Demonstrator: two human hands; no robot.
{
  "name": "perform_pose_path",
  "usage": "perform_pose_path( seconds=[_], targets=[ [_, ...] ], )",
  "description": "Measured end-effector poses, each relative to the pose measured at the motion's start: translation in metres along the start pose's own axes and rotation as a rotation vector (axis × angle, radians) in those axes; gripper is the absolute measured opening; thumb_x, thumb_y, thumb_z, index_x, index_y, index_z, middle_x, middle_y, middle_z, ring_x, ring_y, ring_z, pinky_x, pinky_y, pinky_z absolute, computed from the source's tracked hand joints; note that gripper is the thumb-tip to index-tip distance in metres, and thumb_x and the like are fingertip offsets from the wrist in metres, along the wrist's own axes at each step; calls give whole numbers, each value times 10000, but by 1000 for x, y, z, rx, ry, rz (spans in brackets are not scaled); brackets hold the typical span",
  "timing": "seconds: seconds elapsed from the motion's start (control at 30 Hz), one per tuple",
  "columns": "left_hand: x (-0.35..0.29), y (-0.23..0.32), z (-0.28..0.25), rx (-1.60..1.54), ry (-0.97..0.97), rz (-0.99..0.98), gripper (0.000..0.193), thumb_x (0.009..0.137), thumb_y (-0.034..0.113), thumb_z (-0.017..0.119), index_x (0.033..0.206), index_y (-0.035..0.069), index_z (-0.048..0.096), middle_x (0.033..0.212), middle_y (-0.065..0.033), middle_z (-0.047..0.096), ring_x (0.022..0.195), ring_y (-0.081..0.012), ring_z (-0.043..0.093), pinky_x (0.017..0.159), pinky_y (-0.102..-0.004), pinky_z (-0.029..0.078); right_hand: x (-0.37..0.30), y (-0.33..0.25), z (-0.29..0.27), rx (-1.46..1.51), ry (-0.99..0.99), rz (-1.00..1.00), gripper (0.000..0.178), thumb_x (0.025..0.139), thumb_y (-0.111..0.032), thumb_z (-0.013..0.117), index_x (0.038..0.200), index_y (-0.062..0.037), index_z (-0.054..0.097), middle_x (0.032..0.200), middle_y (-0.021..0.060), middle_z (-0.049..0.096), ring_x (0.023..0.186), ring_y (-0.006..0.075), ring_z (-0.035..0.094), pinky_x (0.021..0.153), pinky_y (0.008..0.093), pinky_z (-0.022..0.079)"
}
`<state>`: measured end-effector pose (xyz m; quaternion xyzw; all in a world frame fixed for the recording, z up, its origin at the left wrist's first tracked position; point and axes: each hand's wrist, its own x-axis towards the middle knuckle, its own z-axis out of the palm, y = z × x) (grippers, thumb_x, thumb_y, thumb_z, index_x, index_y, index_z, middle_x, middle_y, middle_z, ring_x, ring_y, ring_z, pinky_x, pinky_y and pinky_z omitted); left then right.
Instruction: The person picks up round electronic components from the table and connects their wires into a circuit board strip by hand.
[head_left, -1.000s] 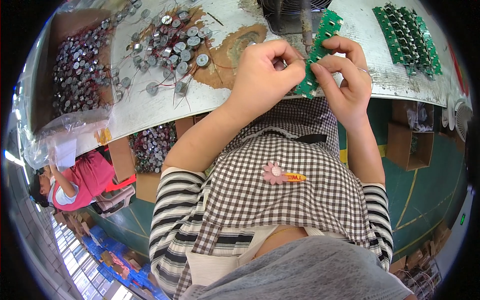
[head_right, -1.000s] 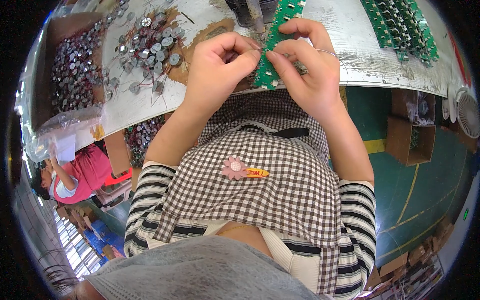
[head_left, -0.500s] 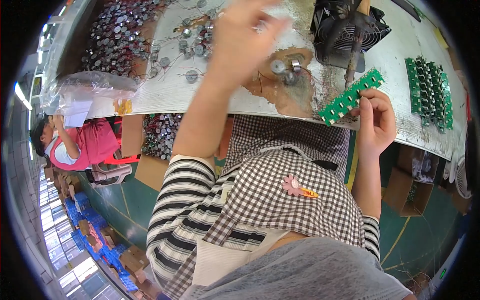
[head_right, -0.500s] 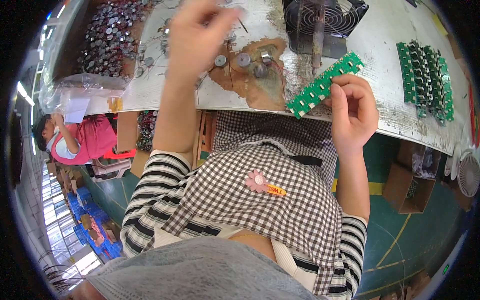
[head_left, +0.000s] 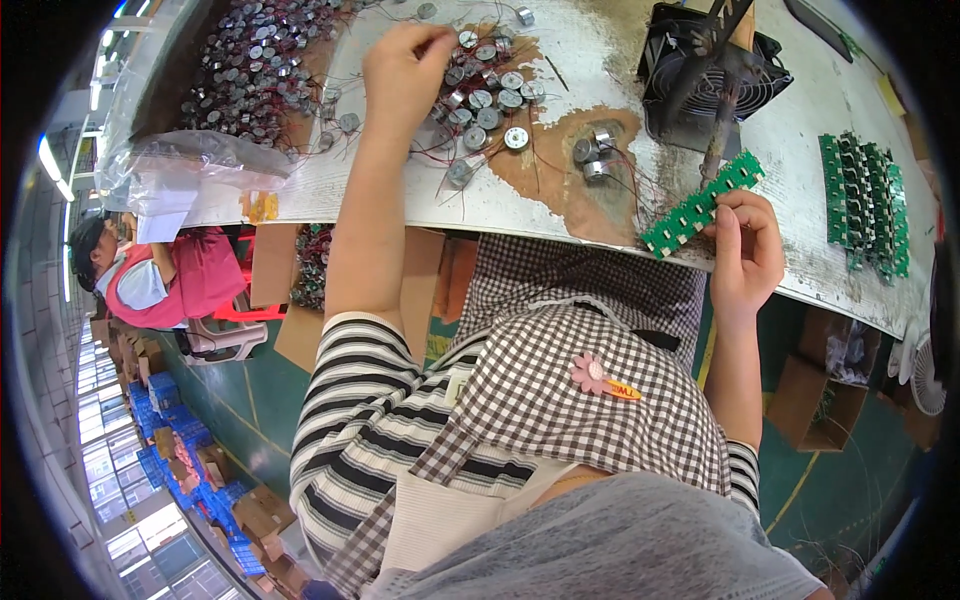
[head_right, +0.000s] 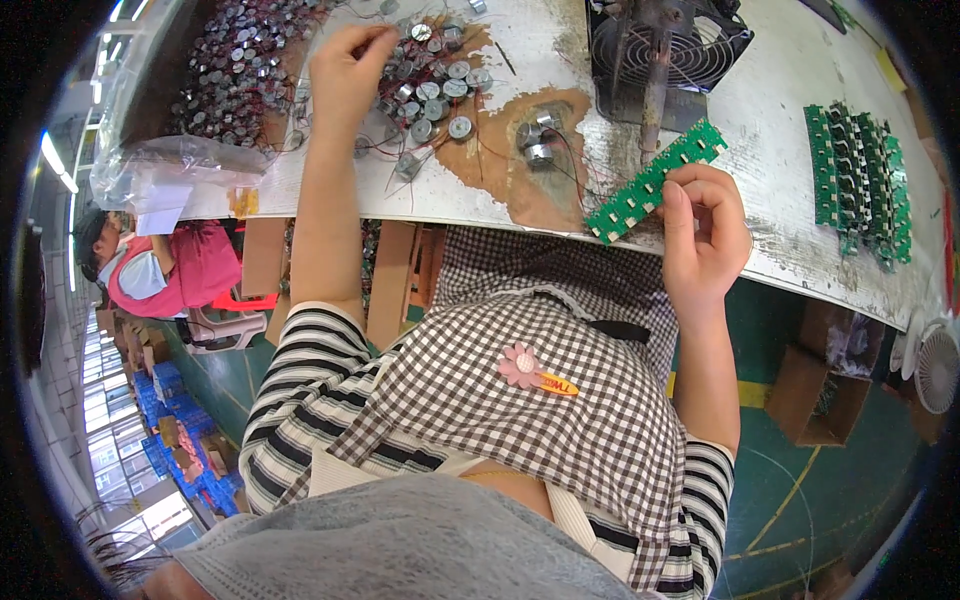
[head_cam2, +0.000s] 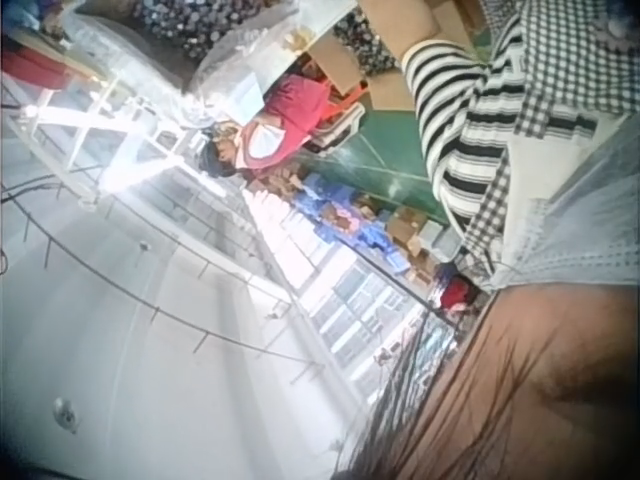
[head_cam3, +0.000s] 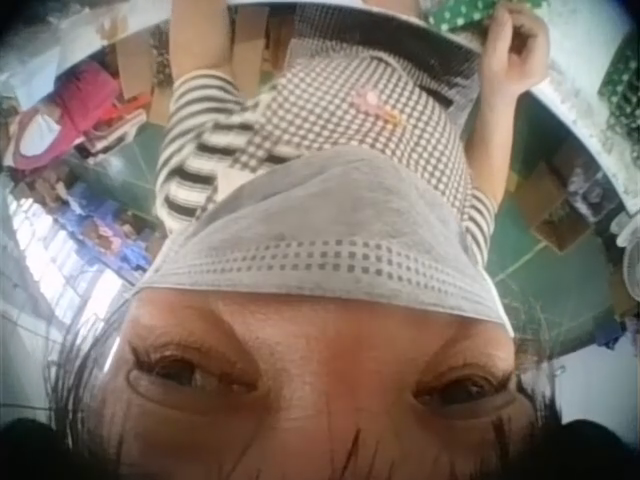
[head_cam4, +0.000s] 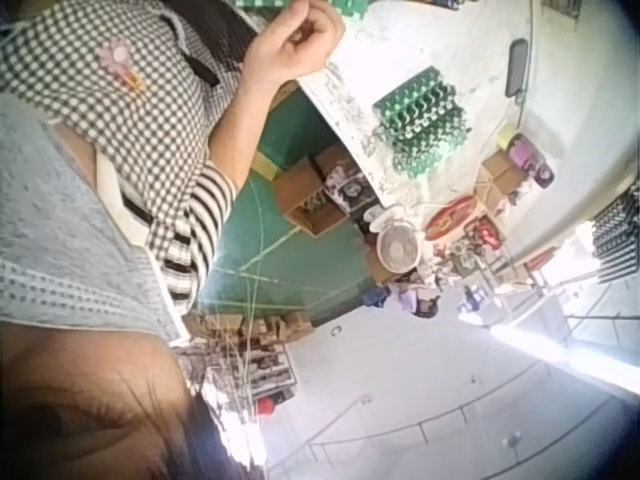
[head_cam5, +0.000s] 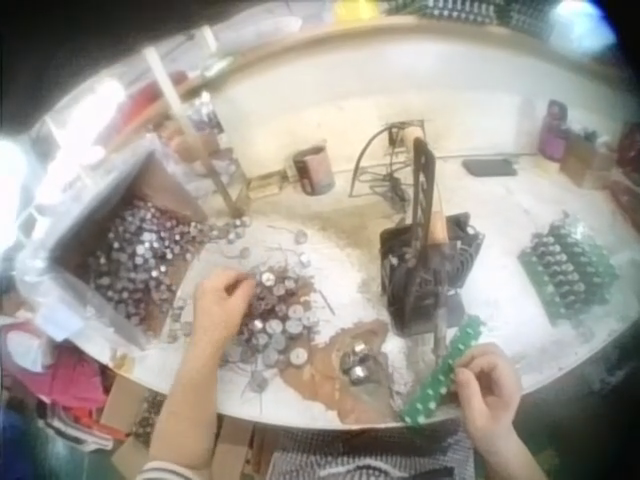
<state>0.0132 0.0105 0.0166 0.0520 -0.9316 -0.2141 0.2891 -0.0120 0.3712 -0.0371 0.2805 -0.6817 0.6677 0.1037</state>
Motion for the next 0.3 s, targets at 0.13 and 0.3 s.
perform_pose_path(
  seconds=[0.13,0.3],
  targets=[
    [4,33,6,-12,599,183,189,798,184,701,880,13,700,880,-77,642,810,-198,619,694,-317,468,-3,2,-2,-6,-17,5,77,892,9,579,860,16,509,972,122,582,693,89,534,610,195,452],
    [-28,58,13,-925,128,-333,120,911,46,559,962,23,665,1161,-173,532,976,-201,566,820,-242,465,-5,3,-5,54,-59,31,123,872,-18,624,855,5,504,1041,137,562,773,104,538,664,204,460]
  ],
)
